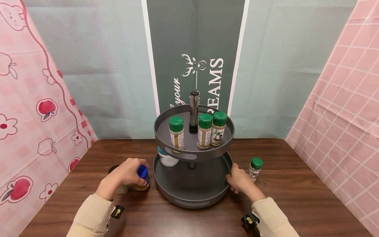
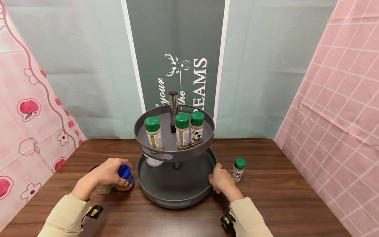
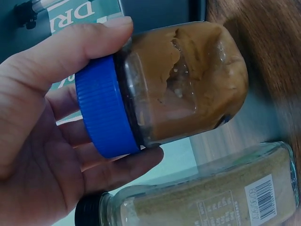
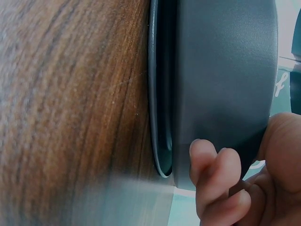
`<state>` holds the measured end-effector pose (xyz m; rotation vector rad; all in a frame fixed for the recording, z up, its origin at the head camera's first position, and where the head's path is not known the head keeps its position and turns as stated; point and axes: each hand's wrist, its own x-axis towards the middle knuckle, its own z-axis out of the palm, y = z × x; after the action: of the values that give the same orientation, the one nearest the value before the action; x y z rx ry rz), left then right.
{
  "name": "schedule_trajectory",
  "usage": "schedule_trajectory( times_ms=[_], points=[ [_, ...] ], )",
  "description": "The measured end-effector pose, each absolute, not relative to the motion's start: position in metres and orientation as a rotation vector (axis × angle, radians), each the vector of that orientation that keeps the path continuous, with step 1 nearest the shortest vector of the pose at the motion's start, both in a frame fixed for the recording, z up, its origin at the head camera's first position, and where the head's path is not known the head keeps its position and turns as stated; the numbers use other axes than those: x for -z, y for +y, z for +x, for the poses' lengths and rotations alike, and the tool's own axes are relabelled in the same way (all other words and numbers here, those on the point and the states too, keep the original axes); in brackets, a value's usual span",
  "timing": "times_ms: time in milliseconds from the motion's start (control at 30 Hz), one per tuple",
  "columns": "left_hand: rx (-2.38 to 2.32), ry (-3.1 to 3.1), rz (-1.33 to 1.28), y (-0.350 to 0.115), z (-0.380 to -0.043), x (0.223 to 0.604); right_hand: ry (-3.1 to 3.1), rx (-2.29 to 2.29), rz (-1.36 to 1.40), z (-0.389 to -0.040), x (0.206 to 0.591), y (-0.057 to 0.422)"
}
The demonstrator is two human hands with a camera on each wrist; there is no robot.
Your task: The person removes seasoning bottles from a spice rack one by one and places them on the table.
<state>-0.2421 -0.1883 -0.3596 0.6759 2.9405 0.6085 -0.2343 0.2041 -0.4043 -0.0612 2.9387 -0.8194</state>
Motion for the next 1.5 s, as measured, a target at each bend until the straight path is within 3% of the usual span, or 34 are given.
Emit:
schedule_trajectory(
  times_ms=[1500],
  points=[
    [-0.379, 2.933, 0.505, -0.178, -0.239, 0.363, 2.950, 0.804, -0.090, -0.233, 0.406, 0.205]
  ],
)
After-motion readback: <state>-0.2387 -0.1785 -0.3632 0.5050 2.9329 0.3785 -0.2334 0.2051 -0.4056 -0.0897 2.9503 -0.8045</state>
